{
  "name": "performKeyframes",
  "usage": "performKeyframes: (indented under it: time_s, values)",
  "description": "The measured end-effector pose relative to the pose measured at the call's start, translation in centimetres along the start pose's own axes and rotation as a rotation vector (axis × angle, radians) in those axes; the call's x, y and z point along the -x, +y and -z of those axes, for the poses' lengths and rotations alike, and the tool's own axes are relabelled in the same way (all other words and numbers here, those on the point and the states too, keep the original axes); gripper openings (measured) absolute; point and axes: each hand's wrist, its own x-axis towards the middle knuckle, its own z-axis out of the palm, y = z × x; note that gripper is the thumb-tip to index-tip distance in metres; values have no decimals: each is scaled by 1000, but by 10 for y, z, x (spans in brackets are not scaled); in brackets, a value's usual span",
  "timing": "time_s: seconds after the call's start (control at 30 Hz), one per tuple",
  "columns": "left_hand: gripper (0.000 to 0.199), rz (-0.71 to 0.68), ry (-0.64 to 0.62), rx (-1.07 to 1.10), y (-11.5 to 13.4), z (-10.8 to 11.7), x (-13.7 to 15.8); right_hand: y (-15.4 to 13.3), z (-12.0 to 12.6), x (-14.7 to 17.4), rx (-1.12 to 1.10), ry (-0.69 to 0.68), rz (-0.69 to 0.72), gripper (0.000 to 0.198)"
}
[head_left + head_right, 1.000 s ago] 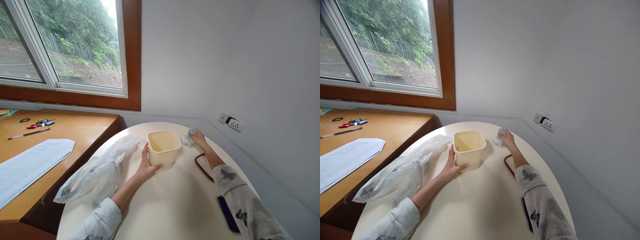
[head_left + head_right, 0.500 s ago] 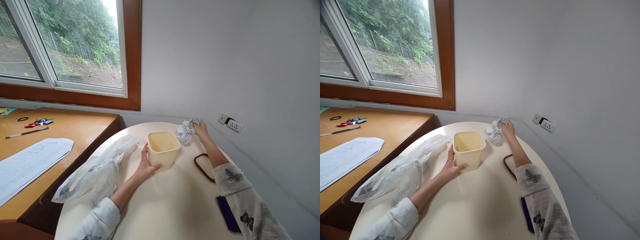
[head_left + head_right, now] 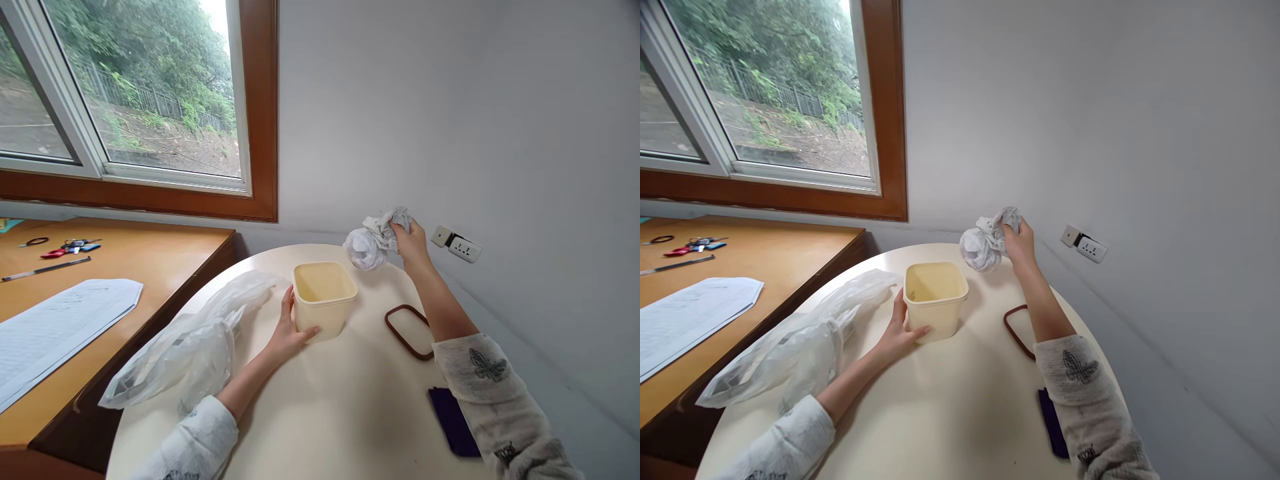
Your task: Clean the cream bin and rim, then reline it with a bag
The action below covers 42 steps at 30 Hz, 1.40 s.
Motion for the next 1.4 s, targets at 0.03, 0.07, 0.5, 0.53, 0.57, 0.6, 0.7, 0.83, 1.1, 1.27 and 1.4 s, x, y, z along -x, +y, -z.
performKeyframes:
  time_s: [0.03,0.07,0.5,0.53,0.57,0.6,0.7,0.83,1.1,1.27,1.4]
  values:
    - [106,-18,0,-3,1,0,0,-4,3,1,-8,9,10,24]
    - [105,-34,2,-9,2,-1,0,-7,7,4,-16,19,18,24]
    - [68,-316,189,-241,20,6,13,-37,81,76,45,-494,-218,18]
    - [62,-375,230,-265,24,5,14,-38,83,84,47,-582,-253,18]
    - [55,-434,270,-293,28,4,16,-39,83,92,46,-668,-280,17]
    - [48,-485,300,-322,33,2,18,-39,82,100,39,-749,-299,16]
    - [24,-580,251,-388,50,-8,29,-36,71,125,0,-936,-302,14]
    - [21,-571,-114,-415,66,-24,44,-19,51,152,-93,-916,-348,13]
    - [32,-475,-258,-431,61,-40,52,11,31,178,-282,-779,-551,16]
    - [21,-490,-186,-435,58,-40,50,14,33,182,-407,-797,-547,29]
    - [11,-449,-127,-424,56,-41,51,22,33,190,-330,-584,-353,33]
